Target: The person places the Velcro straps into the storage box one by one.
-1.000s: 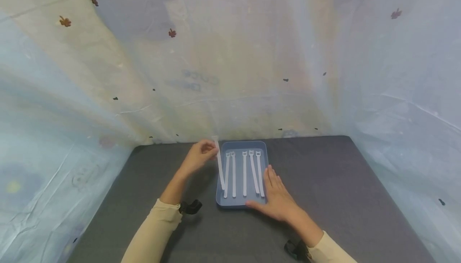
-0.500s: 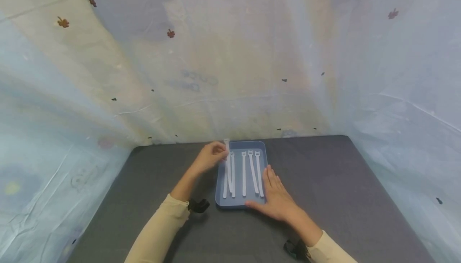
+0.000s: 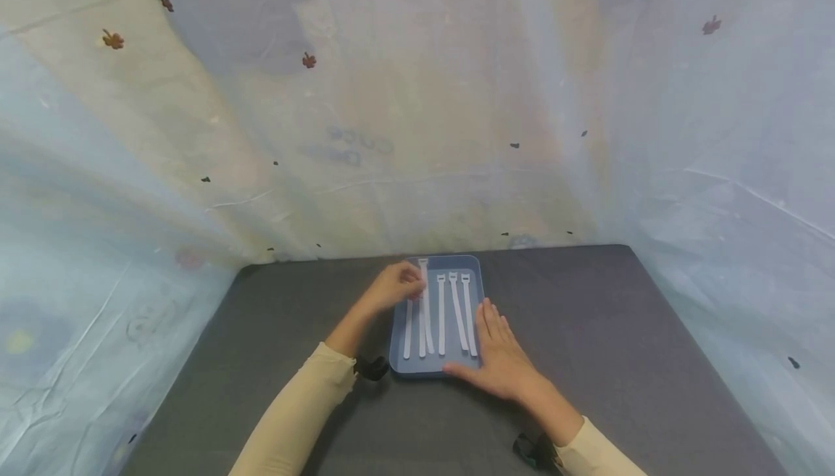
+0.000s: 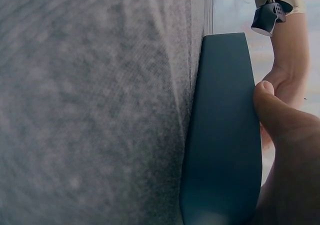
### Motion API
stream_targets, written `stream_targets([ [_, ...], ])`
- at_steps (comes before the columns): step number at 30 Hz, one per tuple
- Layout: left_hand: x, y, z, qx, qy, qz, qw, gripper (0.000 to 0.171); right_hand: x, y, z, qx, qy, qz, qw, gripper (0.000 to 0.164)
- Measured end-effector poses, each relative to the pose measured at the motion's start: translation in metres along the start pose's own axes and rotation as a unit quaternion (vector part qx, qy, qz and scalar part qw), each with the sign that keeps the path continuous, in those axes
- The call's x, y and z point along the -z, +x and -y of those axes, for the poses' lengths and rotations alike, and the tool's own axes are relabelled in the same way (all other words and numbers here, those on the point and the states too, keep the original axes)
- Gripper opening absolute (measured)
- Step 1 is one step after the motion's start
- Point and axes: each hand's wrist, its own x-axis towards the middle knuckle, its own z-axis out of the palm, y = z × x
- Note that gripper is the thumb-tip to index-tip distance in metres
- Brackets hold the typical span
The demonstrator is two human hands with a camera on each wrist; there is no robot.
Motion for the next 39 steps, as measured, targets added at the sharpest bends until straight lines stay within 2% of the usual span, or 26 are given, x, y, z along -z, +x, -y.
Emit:
stream_targets([
  [10, -0.008, 0.012, 0.01, 0.032, 0.026, 0.01, 0.9991, 0.012, -0.001, 0.0, 0.0, -0.001, -0.006, 0.0, 1.0, 0.123],
  [18, -0.015, 0.018, 0.008, 0.034, 0.115, -0.006, 0.9928, 0.012, 0.002, -0.001, 0.001, 0.001, -0.005, 0.004, 1.0, 0.122],
  [29, -0.026, 0.022, 0.011, 0.059, 0.133, -0.015, 0.9892, 0.014, 0.002, -0.001, 0.001, 0.0, -0.009, 0.005, 1.0, 0.122],
  [39, -0.031, 0.023, 0.008, 0.053, 0.185, -0.03, 0.9807, 0.014, 0.002, -0.001, 0.0, 0.002, -0.006, 0.003, 1.0, 0.122],
])
